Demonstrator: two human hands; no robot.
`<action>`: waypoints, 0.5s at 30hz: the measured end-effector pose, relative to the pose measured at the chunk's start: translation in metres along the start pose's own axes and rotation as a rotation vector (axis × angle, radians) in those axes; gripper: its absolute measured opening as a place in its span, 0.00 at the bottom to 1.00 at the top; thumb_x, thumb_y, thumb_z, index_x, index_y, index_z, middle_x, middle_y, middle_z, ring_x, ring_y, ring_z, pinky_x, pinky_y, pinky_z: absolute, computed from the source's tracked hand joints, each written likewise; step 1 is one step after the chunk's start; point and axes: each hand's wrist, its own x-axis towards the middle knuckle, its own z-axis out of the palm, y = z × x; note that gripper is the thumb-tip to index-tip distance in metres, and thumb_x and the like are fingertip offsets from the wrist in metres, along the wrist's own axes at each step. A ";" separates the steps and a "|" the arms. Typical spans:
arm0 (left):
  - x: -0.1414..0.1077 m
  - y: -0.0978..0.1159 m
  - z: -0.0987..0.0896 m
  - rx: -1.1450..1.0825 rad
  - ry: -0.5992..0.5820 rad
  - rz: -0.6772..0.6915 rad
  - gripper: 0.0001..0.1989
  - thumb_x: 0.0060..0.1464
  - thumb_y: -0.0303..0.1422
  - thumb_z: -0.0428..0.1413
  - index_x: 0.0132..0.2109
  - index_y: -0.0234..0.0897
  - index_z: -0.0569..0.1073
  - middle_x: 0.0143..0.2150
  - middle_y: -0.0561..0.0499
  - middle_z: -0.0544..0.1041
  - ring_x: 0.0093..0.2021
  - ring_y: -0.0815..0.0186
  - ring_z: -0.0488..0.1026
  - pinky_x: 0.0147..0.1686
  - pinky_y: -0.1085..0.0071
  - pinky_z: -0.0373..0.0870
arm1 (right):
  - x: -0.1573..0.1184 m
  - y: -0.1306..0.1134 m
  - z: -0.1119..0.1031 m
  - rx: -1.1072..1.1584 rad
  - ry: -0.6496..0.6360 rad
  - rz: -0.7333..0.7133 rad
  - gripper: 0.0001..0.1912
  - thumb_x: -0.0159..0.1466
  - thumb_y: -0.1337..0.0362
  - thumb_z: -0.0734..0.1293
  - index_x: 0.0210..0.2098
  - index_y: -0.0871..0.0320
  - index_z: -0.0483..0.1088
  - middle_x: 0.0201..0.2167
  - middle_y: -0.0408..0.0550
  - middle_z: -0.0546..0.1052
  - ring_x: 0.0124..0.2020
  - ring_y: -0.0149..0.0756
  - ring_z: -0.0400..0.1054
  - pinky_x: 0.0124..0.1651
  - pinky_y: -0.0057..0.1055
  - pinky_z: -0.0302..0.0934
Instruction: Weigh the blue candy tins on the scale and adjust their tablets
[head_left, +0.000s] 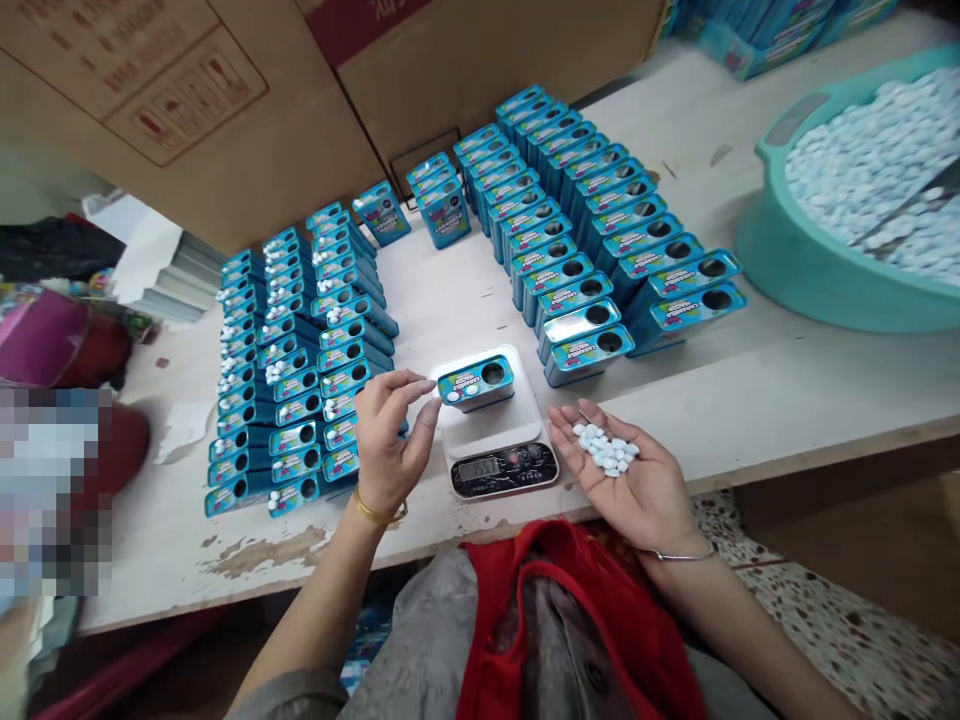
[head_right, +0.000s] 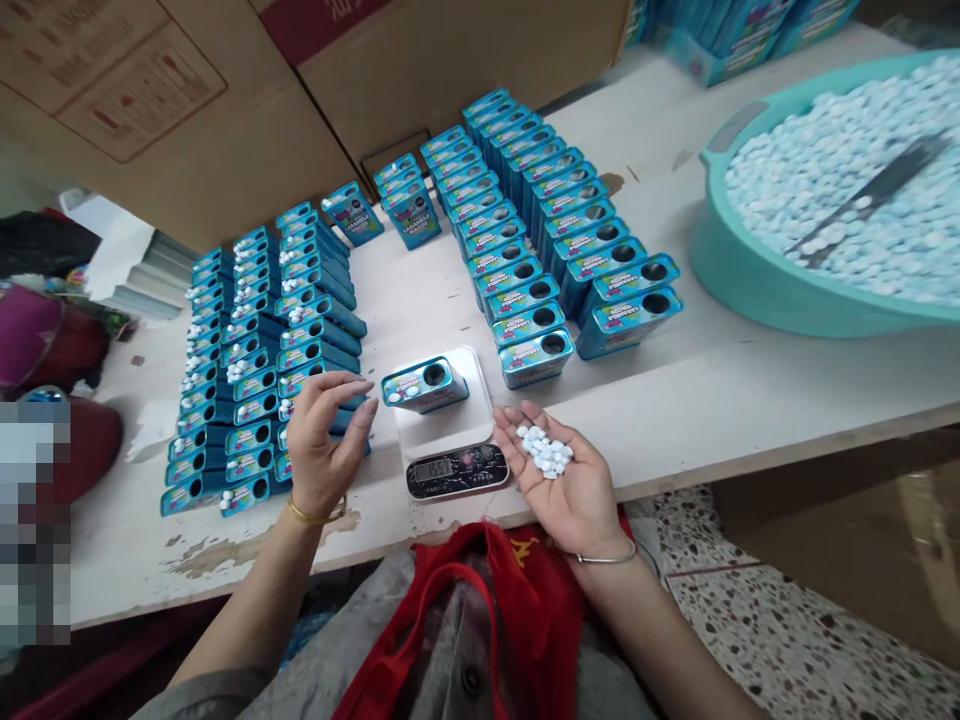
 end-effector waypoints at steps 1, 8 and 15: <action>0.000 0.000 0.001 0.000 -0.010 -0.002 0.07 0.57 0.32 0.54 0.44 0.39 0.72 0.43 0.48 0.72 0.44 0.64 0.70 0.47 0.62 0.66 | 0.000 -0.001 -0.002 -0.001 -0.001 -0.008 0.13 0.60 0.72 0.59 0.42 0.64 0.71 0.41 0.57 0.78 0.54 0.41 0.68 0.53 0.37 0.66; 0.005 0.005 0.006 -0.067 -0.096 -0.039 0.08 0.56 0.34 0.56 0.43 0.39 0.72 0.44 0.48 0.70 0.45 0.64 0.68 0.47 0.62 0.66 | 0.001 -0.002 -0.006 0.001 -0.003 -0.006 0.13 0.60 0.72 0.59 0.41 0.64 0.72 0.41 0.57 0.79 0.54 0.41 0.68 0.53 0.37 0.66; 0.009 0.004 0.010 -0.184 -0.145 -0.107 0.03 0.57 0.33 0.54 0.37 0.38 0.71 0.42 0.49 0.69 0.46 0.64 0.67 0.48 0.62 0.65 | 0.000 0.005 0.003 -0.005 0.015 0.034 0.13 0.60 0.72 0.58 0.39 0.65 0.72 0.40 0.58 0.79 0.52 0.44 0.69 0.52 0.38 0.67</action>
